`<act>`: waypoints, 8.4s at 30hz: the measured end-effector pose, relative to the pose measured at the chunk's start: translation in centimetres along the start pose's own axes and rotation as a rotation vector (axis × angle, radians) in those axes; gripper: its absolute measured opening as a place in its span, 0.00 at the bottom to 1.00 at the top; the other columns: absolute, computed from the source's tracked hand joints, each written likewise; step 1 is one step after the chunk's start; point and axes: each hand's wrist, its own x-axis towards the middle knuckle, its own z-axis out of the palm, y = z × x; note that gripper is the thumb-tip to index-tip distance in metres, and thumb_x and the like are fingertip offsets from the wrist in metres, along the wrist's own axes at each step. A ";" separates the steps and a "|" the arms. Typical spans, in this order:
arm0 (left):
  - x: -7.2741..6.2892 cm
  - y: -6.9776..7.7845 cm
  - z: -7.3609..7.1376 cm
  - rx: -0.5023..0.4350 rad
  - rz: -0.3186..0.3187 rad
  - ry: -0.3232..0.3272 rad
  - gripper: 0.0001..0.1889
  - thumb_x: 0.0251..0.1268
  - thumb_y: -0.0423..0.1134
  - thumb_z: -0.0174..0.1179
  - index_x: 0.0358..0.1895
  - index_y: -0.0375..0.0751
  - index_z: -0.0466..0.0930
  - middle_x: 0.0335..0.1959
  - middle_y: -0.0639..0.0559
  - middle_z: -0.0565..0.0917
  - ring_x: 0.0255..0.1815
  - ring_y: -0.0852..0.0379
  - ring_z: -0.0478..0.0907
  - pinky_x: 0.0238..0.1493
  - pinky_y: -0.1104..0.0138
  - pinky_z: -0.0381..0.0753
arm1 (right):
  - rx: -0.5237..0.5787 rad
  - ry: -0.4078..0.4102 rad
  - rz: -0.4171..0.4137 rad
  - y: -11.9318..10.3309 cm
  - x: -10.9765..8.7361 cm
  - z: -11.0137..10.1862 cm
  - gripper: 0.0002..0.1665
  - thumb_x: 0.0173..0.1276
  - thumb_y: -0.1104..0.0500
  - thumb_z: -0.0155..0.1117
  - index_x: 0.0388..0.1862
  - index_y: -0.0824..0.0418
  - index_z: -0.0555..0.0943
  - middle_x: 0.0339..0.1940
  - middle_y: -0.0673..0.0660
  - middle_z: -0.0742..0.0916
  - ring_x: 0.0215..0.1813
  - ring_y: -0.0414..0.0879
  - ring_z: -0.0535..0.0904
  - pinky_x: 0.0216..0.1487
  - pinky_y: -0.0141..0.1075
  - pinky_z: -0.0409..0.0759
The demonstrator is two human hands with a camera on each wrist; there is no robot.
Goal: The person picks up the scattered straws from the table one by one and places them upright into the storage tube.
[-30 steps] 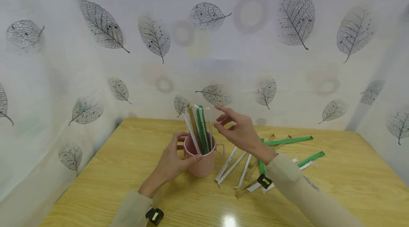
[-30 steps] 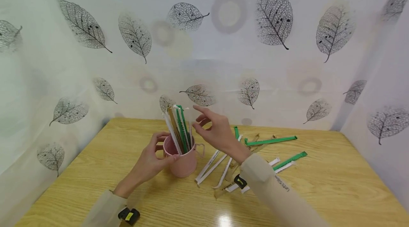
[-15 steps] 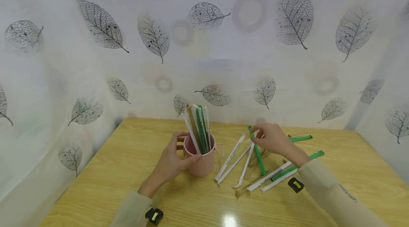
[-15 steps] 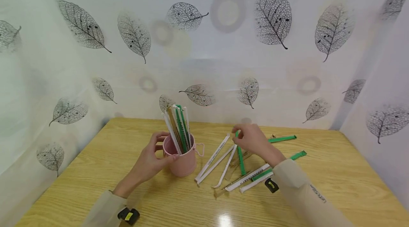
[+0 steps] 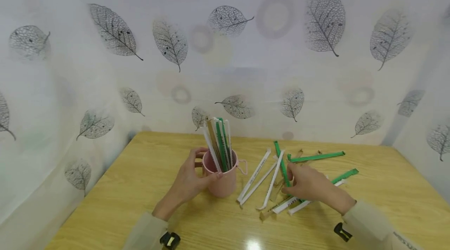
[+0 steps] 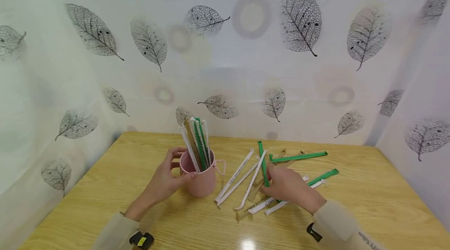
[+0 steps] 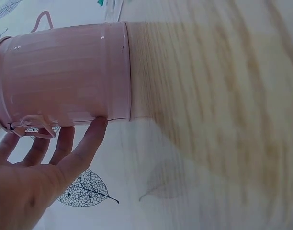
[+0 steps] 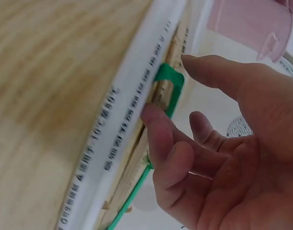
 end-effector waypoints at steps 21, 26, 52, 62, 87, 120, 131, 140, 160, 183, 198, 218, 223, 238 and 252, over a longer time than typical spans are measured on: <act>-0.3 0.3 0.3 0.014 -0.004 0.035 0.41 0.55 0.52 0.76 0.69 0.52 0.64 0.59 0.45 0.79 0.52 0.50 0.81 0.56 0.55 0.82 | -0.043 0.622 -0.126 -0.1 -2.0 -3.8 0.09 0.65 0.68 0.64 0.41 0.59 0.85 0.29 0.50 0.88 0.18 0.31 0.66 0.18 0.29 0.63; -0.3 0.4 0.4 0.007 -0.020 0.039 0.41 0.54 0.53 0.76 0.69 0.54 0.64 0.59 0.46 0.79 0.52 0.50 0.81 0.55 0.55 0.82 | 0.014 0.859 -0.316 0.3 -2.0 -5.4 0.12 0.59 0.73 0.69 0.36 0.58 0.86 0.28 0.48 0.86 0.25 0.24 0.73 0.25 0.20 0.73; -0.4 0.9 0.9 0.041 0.047 0.118 0.40 0.54 0.52 0.77 0.68 0.47 0.67 0.61 0.45 0.77 0.56 0.44 0.82 0.39 0.69 0.87 | 0.520 1.086 -0.556 -3.2 1.3 -6.7 0.18 0.53 0.84 0.69 0.45 0.79 0.81 0.37 0.41 0.90 0.38 0.31 0.87 0.42 0.22 0.84; -0.4 1.0 0.9 0.027 0.001 0.103 0.39 0.53 0.53 0.77 0.67 0.50 0.68 0.59 0.48 0.79 0.51 0.49 0.84 0.54 0.57 0.85 | 0.573 1.078 -0.655 -8.3 3.5 -8.7 0.17 0.57 0.80 0.69 0.47 0.77 0.82 0.38 0.42 0.90 0.37 0.34 0.88 0.37 0.26 0.86; -0.3 0.7 0.7 0.012 -0.014 0.077 0.38 0.54 0.55 0.76 0.67 0.54 0.67 0.58 0.51 0.78 0.51 0.51 0.82 0.55 0.55 0.84 | 0.384 0.937 -0.764 -12.8 8.7 -5.7 0.14 0.60 0.76 0.71 0.45 0.69 0.84 0.40 0.63 0.92 0.37 0.53 0.90 0.32 0.28 0.86; -0.1 0.7 0.5 0.028 0.014 0.070 0.39 0.58 0.53 0.74 0.69 0.49 0.65 0.64 0.49 0.77 0.60 0.47 0.79 0.61 0.50 0.81 | 0.368 0.768 -0.668 -10.3 10.5 -0.8 0.16 0.62 0.73 0.72 0.49 0.66 0.84 0.42 0.62 0.91 0.38 0.52 0.91 0.32 0.28 0.86; 0.0 0.4 0.6 0.108 0.065 0.107 0.39 0.56 0.54 0.74 0.68 0.47 0.66 0.58 0.49 0.80 0.58 0.50 0.78 0.56 0.53 0.78 | 0.341 0.695 -0.549 -8.8 10.0 -1.0 0.24 0.69 0.70 0.66 0.64 0.64 0.80 0.40 0.63 0.92 0.38 0.53 0.91 0.32 0.32 0.87; 0.1 0.2 0.7 0.112 0.107 0.123 0.38 0.56 0.53 0.74 0.67 0.46 0.67 0.57 0.48 0.81 0.57 0.50 0.79 0.54 0.53 0.79 | 0.138 0.289 -0.086 -5.7 10.9 -0.4 0.16 0.69 0.64 0.63 0.53 0.68 0.84 0.39 0.64 0.91 0.35 0.50 0.88 0.35 0.40 0.86; 0.0 0.3 0.7 0.113 0.111 0.115 0.38 0.56 0.54 0.73 0.67 0.47 0.67 0.57 0.49 0.81 0.58 0.51 0.79 0.55 0.52 0.79 | 0.147 0.180 0.150 -3.6 13.0 2.2 0.30 0.54 0.70 0.67 0.59 0.75 0.77 0.45 0.69 0.86 0.28 0.48 0.79 0.28 0.36 0.81; 0.3 0.3 0.7 0.099 0.084 0.085 0.38 0.58 0.52 0.74 0.68 0.47 0.65 0.61 0.48 0.79 0.61 0.51 0.78 0.59 0.53 0.82 | 0.374 0.917 -0.346 -7.5 6.6 -8.0 0.25 0.65 0.68 0.72 0.61 0.60 0.81 0.34 0.62 0.89 0.29 0.32 0.85 0.27 0.25 0.83; 0.3 0.3 0.5 0.099 0.080 0.077 0.38 0.58 0.51 0.74 0.68 0.46 0.65 0.61 0.46 0.79 0.62 0.48 0.78 0.61 0.52 0.82 | 0.613 1.067 -0.747 -12.3 6.8 -8.3 0.27 0.59 0.79 0.69 0.59 0.73 0.78 0.37 0.64 0.86 0.37 0.33 0.87 0.34 0.31 0.87; 0.4 0.2 0.5 0.101 0.077 0.082 0.38 0.58 0.51 0.74 0.68 0.47 0.65 0.61 0.46 0.79 0.62 0.48 0.78 0.60 0.50 0.81 | 0.405 0.982 -0.808 -13.3 9.0 -5.6 0.25 0.60 0.74 0.72 0.57 0.70 0.81 0.36 0.65 0.91 0.35 0.53 0.90 0.35 0.28 0.87; 0.4 0.0 0.5 0.100 0.071 0.080 0.38 0.59 0.51 0.74 0.68 0.46 0.65 0.61 0.46 0.79 0.62 0.47 0.78 0.60 0.49 0.81 | 0.380 0.957 -0.804 -13.1 9.3 -4.5 0.26 0.60 0.74 0.72 0.58 0.70 0.80 0.37 0.64 0.90 0.36 0.53 0.90 0.33 0.30 0.87; 0.3 0.2 0.4 0.100 0.078 0.082 0.37 0.59 0.49 0.74 0.68 0.45 0.66 0.61 0.45 0.80 0.62 0.47 0.78 0.59 0.51 0.81 | 0.374 0.863 -0.758 -11.4 10.0 -2.0 0.25 0.61 0.74 0.72 0.57 0.69 0.79 0.37 0.64 0.90 0.35 0.53 0.90 0.32 0.30 0.87; 0.5 0.3 0.5 0.104 0.083 0.085 0.38 0.57 0.51 0.75 0.67 0.47 0.66 0.60 0.45 0.79 0.61 0.47 0.79 0.63 0.46 0.77 | 0.395 0.782 -0.737 -9.9 10.0 -0.2 0.25 0.61 0.75 0.72 0.57 0.69 0.77 0.36 0.64 0.90 0.34 0.52 0.89 0.29 0.33 0.87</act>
